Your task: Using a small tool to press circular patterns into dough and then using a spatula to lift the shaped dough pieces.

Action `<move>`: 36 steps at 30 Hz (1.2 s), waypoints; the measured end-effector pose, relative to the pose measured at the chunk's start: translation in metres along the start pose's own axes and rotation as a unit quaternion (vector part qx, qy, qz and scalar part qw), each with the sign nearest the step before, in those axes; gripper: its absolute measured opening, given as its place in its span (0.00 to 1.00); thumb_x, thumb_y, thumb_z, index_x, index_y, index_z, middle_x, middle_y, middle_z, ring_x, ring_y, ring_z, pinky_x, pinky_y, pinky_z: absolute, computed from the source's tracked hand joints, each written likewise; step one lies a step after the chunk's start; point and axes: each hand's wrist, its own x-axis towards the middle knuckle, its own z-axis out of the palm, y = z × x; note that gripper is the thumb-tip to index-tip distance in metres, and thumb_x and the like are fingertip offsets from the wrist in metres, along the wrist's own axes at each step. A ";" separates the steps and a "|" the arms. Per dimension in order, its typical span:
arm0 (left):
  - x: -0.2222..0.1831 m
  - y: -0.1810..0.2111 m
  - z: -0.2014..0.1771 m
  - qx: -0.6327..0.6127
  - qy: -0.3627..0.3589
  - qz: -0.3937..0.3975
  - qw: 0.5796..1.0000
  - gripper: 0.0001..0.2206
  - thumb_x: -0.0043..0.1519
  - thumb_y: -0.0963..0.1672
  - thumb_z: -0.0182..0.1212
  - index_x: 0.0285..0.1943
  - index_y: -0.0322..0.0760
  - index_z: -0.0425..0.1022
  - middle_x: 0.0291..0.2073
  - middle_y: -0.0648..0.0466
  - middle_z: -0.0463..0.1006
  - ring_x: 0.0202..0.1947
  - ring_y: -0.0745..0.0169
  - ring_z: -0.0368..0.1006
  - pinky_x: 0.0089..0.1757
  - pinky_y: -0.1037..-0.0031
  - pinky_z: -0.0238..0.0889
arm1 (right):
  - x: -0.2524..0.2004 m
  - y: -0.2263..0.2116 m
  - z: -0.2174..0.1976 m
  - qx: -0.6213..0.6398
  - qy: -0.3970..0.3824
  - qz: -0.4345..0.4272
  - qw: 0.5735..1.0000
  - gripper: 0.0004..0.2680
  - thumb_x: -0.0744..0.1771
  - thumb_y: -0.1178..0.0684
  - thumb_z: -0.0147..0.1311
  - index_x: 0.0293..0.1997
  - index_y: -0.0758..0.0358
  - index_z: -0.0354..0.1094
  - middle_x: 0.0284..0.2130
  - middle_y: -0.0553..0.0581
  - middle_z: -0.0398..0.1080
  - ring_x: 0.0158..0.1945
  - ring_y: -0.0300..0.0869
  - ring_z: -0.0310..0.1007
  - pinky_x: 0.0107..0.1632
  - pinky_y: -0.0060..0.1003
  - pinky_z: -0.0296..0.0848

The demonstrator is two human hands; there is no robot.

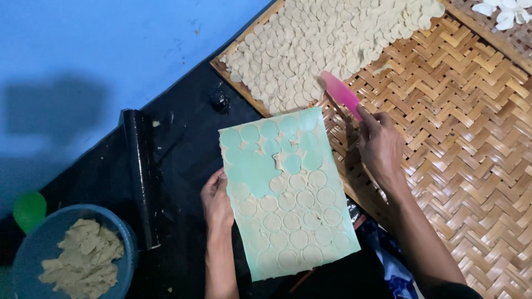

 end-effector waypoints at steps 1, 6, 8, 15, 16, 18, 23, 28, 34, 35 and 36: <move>0.001 -0.002 -0.001 0.000 0.000 -0.001 1.000 0.12 0.69 0.40 0.52 0.55 0.25 0.76 0.47 0.46 0.81 0.44 0.61 0.77 0.47 0.72 0.70 | -0.001 0.003 0.004 0.000 -0.001 0.000 1.000 0.15 0.66 0.58 0.58 0.61 0.57 0.75 0.43 0.66 0.75 0.28 0.53 0.75 0.30 0.49 0.73; -0.007 0.009 0.005 0.014 0.005 0.012 1.000 0.12 0.68 0.40 0.52 0.55 0.25 0.77 0.47 0.47 0.81 0.44 0.63 0.77 0.47 0.73 0.71 | -0.007 0.011 0.007 0.079 0.028 0.019 0.996 0.15 0.69 0.60 0.55 0.65 0.65 0.71 0.38 0.66 0.75 0.29 0.48 0.74 0.32 0.45 0.73; 0.004 -0.006 0.000 0.005 -0.002 0.030 1.000 0.12 0.69 0.40 0.52 0.56 0.25 0.77 0.47 0.46 0.81 0.44 0.62 0.77 0.47 0.73 0.70 | -0.011 0.007 0.002 0.087 0.013 0.031 0.996 0.14 0.69 0.60 0.56 0.64 0.64 0.72 0.36 0.66 0.74 0.29 0.49 0.72 0.32 0.46 0.73; 0.005 0.004 -0.002 -0.025 -0.059 0.034 0.997 0.14 0.70 0.43 0.51 0.58 0.26 0.75 0.47 0.48 0.81 0.45 0.63 0.76 0.48 0.73 0.70 | -0.052 -0.045 -0.022 0.177 -0.103 -0.010 0.979 0.15 0.68 0.58 0.55 0.63 0.62 0.70 0.38 0.62 0.75 0.26 0.46 0.73 0.30 0.43 0.74; 0.003 0.007 -0.004 -0.027 -0.051 0.032 0.998 0.14 0.70 0.43 0.51 0.58 0.26 0.75 0.47 0.48 0.81 0.45 0.63 0.76 0.48 0.73 0.70 | -0.056 -0.056 -0.028 0.178 -0.110 -0.014 0.978 0.15 0.68 0.58 0.55 0.63 0.62 0.70 0.38 0.62 0.75 0.26 0.46 0.73 0.30 0.43 0.74; 0.002 0.013 -0.004 -0.095 -0.135 0.029 0.986 0.16 0.71 0.43 0.50 0.60 0.25 0.75 0.49 0.47 0.81 0.47 0.64 0.76 0.49 0.74 0.68 | -0.065 -0.075 -0.040 0.185 -0.202 -0.028 0.961 0.16 0.65 0.59 0.56 0.61 0.57 0.71 0.39 0.60 0.75 0.24 0.47 0.76 0.32 0.43 0.76; 0.009 0.001 -0.009 -0.062 -0.133 0.071 0.987 0.14 0.70 0.41 0.54 0.61 0.24 0.74 0.51 0.49 0.80 0.50 0.66 0.75 0.52 0.76 0.66 | -0.085 -0.082 -0.030 0.140 -0.249 -0.108 0.952 0.17 0.65 0.58 0.56 0.61 0.54 0.71 0.40 0.59 0.76 0.30 0.51 0.78 0.36 0.45 0.77; 0.020 -0.016 -0.011 -0.083 -0.112 0.060 0.988 0.13 0.69 0.40 0.55 0.59 0.23 0.74 0.50 0.49 0.80 0.49 0.66 0.75 0.51 0.75 0.67 | -0.086 -0.090 -0.025 0.099 -0.261 -0.128 0.952 0.16 0.65 0.55 0.56 0.60 0.52 0.72 0.44 0.57 0.77 0.34 0.54 0.79 0.38 0.46 0.77; 0.020 -0.016 -0.010 -0.090 -0.135 0.090 0.983 0.13 0.70 0.39 0.53 0.60 0.22 0.74 0.50 0.48 0.80 0.49 0.66 0.75 0.52 0.76 0.66 | -0.087 -0.088 -0.009 0.091 -0.264 -0.173 0.944 0.17 0.65 0.58 0.53 0.61 0.51 0.72 0.49 0.59 0.76 0.37 0.56 0.78 0.40 0.47 0.77; 0.017 -0.011 -0.009 -0.085 -0.126 0.076 0.985 0.13 0.70 0.39 0.53 0.60 0.22 0.74 0.50 0.49 0.81 0.48 0.66 0.75 0.52 0.76 0.66 | -0.087 -0.087 -0.006 0.105 -0.267 -0.172 0.942 0.16 0.65 0.56 0.54 0.60 0.52 0.72 0.48 0.58 0.76 0.37 0.56 0.78 0.40 0.47 0.77; 0.014 -0.007 -0.007 -0.080 -0.118 0.062 0.988 0.14 0.69 0.40 0.52 0.60 0.23 0.74 0.49 0.49 0.81 0.48 0.67 0.76 0.51 0.76 0.66 | -0.087 -0.087 -0.004 0.118 -0.270 -0.172 0.940 0.15 0.66 0.55 0.55 0.60 0.52 0.72 0.47 0.57 0.76 0.37 0.55 0.79 0.40 0.47 0.77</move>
